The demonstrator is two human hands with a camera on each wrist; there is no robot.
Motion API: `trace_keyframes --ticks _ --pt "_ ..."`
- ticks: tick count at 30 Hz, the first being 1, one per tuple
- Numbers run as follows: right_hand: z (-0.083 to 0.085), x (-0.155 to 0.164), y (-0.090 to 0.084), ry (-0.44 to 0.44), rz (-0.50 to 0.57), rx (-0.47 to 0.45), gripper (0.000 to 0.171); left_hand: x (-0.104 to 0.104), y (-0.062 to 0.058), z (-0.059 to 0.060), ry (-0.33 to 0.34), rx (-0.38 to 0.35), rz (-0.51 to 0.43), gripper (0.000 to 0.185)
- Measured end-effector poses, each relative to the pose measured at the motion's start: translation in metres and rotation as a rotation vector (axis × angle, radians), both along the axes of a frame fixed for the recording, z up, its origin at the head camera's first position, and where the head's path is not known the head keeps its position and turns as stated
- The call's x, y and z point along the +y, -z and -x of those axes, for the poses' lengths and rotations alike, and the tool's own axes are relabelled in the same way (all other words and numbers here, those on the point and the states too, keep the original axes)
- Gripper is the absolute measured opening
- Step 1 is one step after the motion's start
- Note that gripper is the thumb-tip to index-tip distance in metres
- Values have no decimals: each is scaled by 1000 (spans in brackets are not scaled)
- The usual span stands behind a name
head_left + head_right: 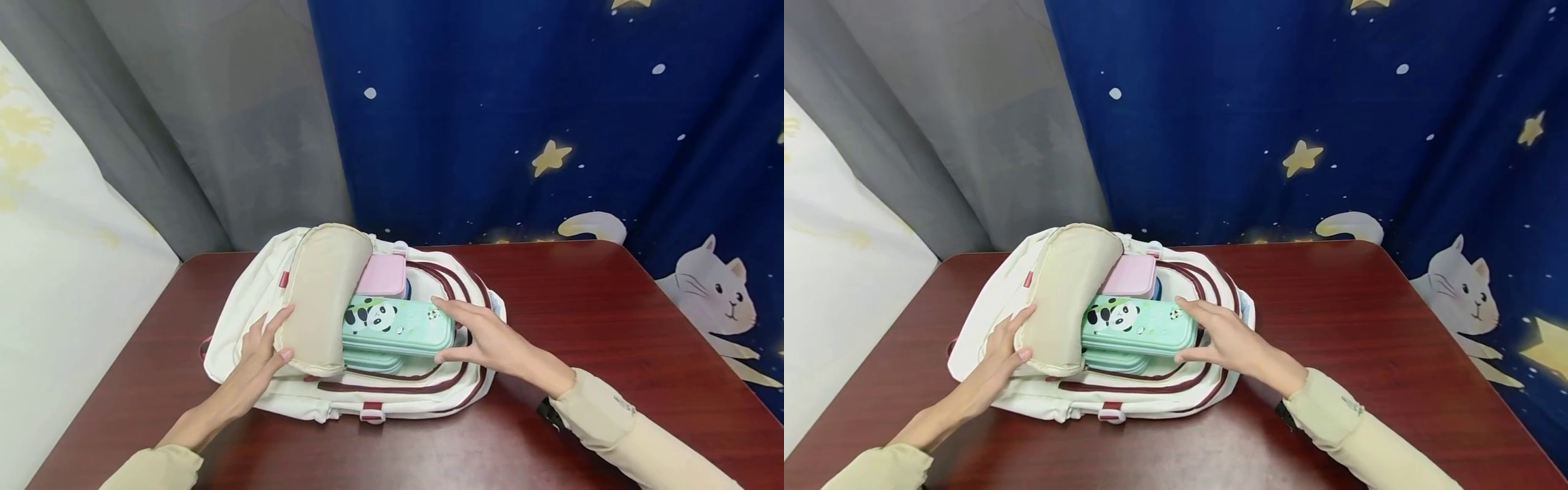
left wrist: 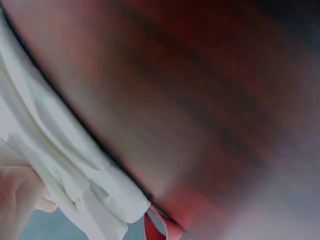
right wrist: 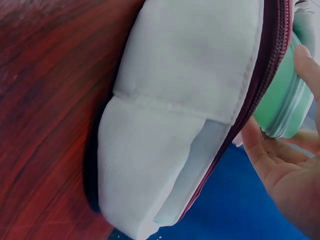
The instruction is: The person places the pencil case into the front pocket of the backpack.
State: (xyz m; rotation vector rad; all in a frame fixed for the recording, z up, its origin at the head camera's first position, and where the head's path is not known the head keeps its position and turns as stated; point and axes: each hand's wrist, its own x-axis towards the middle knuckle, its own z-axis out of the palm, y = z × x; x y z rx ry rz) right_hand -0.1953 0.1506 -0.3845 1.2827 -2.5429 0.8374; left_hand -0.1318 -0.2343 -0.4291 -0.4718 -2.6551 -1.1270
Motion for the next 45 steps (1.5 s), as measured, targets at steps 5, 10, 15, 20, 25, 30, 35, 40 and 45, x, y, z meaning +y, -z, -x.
trace_keyframes --ticks 5,10,15,20,25,30,35,40,45 --pt "-2 -9 0 -18 13 8 84 -2 -5 -2 5 -30 17 61" --pt "-4 -13 2 -20 29 31 84 -2 -8 -3 3 -35 18 61" --pt "-5 -16 1 -27 32 41 84 -3 -9 -4 -2 -31 22 62" --pt "-6 -20 -1 -21 21 37 84 -4 -12 -5 -6 -29 26 61" --pt "-4 -24 -3 -22 5 31 84 -6 -13 -6 -4 -24 17 61" --pt "-4 -29 -5 -6 2 39 85 -7 -13 -5 7 -11 13 60" --pt "-6 -31 -3 23 13 21 86 -6 -9 -6 4 4 8 59" --pt "-9 -25 0 62 -16 -4 87 -1 -4 -5 1 -5 7 58" --pt "-10 -16 -4 79 -87 -33 91 1 -4 -3 -12 -8 20 58"
